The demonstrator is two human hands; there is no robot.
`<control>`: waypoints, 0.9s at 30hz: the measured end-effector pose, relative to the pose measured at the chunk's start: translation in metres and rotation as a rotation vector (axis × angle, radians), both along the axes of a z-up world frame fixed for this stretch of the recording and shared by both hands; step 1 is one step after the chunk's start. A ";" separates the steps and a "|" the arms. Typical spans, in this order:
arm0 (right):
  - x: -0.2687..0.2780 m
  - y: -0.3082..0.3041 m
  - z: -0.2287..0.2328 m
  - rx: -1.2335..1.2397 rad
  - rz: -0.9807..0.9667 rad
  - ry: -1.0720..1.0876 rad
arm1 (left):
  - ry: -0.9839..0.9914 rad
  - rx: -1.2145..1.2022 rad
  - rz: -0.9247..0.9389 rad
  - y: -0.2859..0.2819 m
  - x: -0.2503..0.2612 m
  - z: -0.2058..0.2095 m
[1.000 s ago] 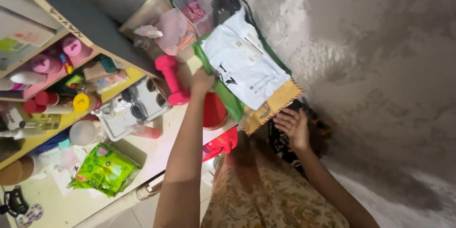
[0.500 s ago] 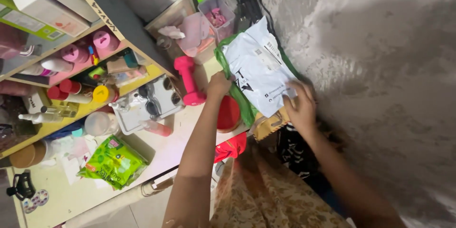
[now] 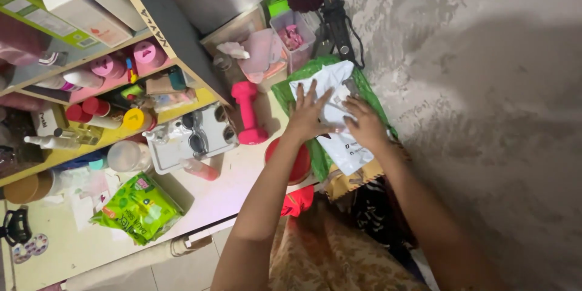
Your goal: Folding clothes and organizing various packages and containers on a desk and shelf
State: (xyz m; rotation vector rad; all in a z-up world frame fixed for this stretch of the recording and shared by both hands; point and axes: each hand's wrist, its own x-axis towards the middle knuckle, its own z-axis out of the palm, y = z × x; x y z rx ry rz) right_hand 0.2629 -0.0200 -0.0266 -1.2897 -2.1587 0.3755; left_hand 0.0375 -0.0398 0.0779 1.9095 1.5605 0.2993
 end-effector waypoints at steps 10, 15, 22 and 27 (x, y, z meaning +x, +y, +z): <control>-0.049 0.138 0.056 -0.133 -0.260 -0.039 | 0.339 -0.206 -0.113 0.018 0.015 -0.012; -0.098 0.185 0.045 0.124 -0.433 -0.515 | 0.376 -0.280 -0.122 0.017 0.015 0.016; -0.106 0.199 0.046 -0.056 -0.431 -0.415 | 0.359 -0.282 -0.111 0.013 0.009 0.010; -0.109 0.195 0.085 -0.008 -0.403 -0.425 | 0.321 -0.266 -0.095 0.011 0.008 0.010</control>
